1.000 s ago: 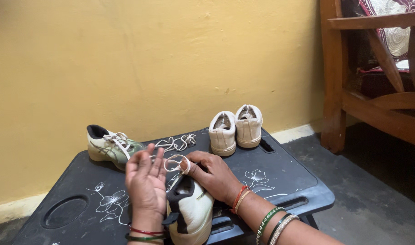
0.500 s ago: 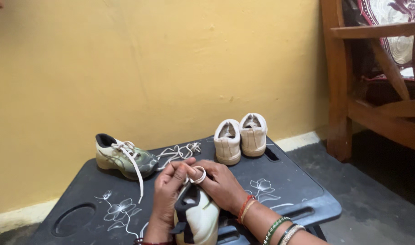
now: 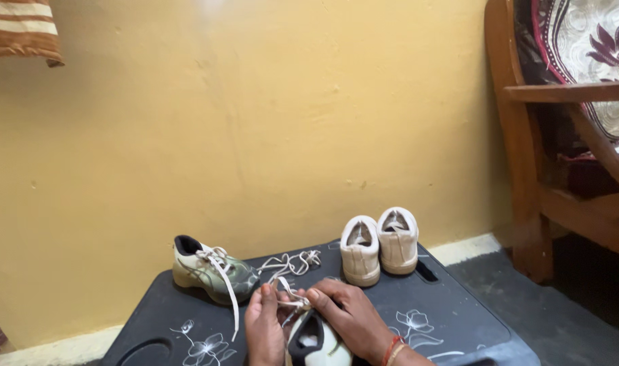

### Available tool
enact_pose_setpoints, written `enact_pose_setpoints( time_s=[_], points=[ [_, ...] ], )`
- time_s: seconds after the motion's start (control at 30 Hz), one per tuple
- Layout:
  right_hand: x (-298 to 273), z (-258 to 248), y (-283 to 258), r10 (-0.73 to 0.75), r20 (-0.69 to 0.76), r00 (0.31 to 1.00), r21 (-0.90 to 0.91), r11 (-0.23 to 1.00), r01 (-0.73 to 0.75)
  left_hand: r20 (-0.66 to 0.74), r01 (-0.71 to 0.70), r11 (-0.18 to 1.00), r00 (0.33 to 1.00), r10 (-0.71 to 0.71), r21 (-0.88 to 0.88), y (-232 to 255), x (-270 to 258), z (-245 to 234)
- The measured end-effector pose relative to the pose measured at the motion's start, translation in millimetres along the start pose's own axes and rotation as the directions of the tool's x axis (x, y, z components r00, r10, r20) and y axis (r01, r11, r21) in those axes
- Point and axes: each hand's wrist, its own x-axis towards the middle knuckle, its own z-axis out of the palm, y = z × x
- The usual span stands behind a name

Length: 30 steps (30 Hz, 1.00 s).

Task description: The person removes the laces from two pairs of shoes placed on a small table, then re-laces each shoe by threading the laces through the eyelets and tying them. The person handles the shoes one at a time, adjusting the laces and securing the knots.

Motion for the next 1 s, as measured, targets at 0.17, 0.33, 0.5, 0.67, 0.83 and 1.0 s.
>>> enact_pose_setpoints(
  time_s=[0.17,0.33,0.5,0.67,0.83,1.0],
  points=[
    [4,1,10,-0.032,-0.008,0.999,-0.029,0.999,0.031,-0.2,0.028,0.987,0.98,0.005,0.16,-7,9,-8],
    [6,3,17,0.027,-0.01,1.0,0.0,1.0,-0.027,-0.286,-0.071,0.997,0.955,0.079,0.039,-9,16,-20],
    [6,4,21,0.036,-0.008,0.999,-0.008,0.999,-0.036,-0.313,-0.065,0.986,0.95,0.015,-0.151,-5,19,-30],
    [8,4,25,0.033,-0.004,0.999,-0.006,0.999,-0.033,-0.316,-0.162,0.953,0.946,0.076,-0.255,-3,19,-32],
    [8,3,26,0.056,0.005,0.998,0.01,0.998,-0.056,-0.331,-0.168,0.953,0.94,0.078,-0.253,2,17,-29],
    [7,3,23,0.064,0.006,0.998,-0.007,0.998,-0.064,-0.342,-0.199,0.946,0.934,0.105,-0.254,9,12,-21]
  ],
)
